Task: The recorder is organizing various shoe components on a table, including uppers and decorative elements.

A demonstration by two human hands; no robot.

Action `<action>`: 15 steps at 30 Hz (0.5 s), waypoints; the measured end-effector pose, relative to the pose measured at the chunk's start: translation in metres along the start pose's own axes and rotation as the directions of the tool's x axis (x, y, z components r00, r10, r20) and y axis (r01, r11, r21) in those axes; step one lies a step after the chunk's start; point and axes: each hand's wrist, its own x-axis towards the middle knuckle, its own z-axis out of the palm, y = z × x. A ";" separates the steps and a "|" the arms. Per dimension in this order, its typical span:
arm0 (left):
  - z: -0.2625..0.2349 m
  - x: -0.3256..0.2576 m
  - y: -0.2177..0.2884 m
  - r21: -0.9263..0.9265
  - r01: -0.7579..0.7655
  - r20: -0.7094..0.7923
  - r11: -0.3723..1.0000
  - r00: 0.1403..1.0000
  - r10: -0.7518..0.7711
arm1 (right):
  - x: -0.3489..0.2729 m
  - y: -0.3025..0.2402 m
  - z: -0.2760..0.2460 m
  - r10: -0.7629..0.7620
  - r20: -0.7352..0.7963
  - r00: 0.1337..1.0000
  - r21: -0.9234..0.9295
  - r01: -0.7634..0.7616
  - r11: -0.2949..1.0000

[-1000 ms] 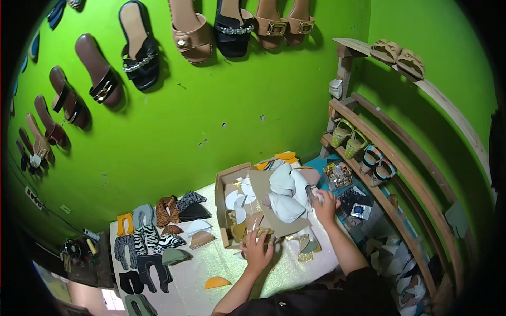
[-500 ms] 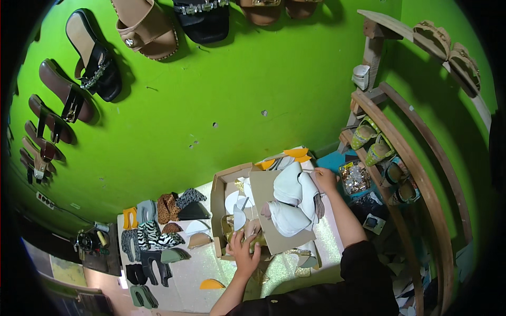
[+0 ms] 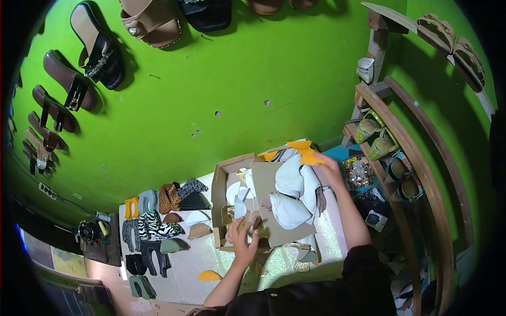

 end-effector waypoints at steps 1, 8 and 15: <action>-0.001 0.008 0.003 -0.081 0.011 0.016 0.997 1.000 -0.010 | -0.010 -0.022 0.013 -0.036 0.150 0.988 0.066 0.026 0.998; 0.034 0.037 0.005 -0.661 0.340 0.325 0.669 0.933 -0.154 | -0.061 -0.054 0.085 -0.060 0.699 0.713 0.059 0.026 0.998; 0.053 0.029 0.010 -0.447 0.364 0.274 0.818 0.925 -0.262 | 0.075 0.067 0.039 0.001 0.059 0.998 -0.521 0.029 0.853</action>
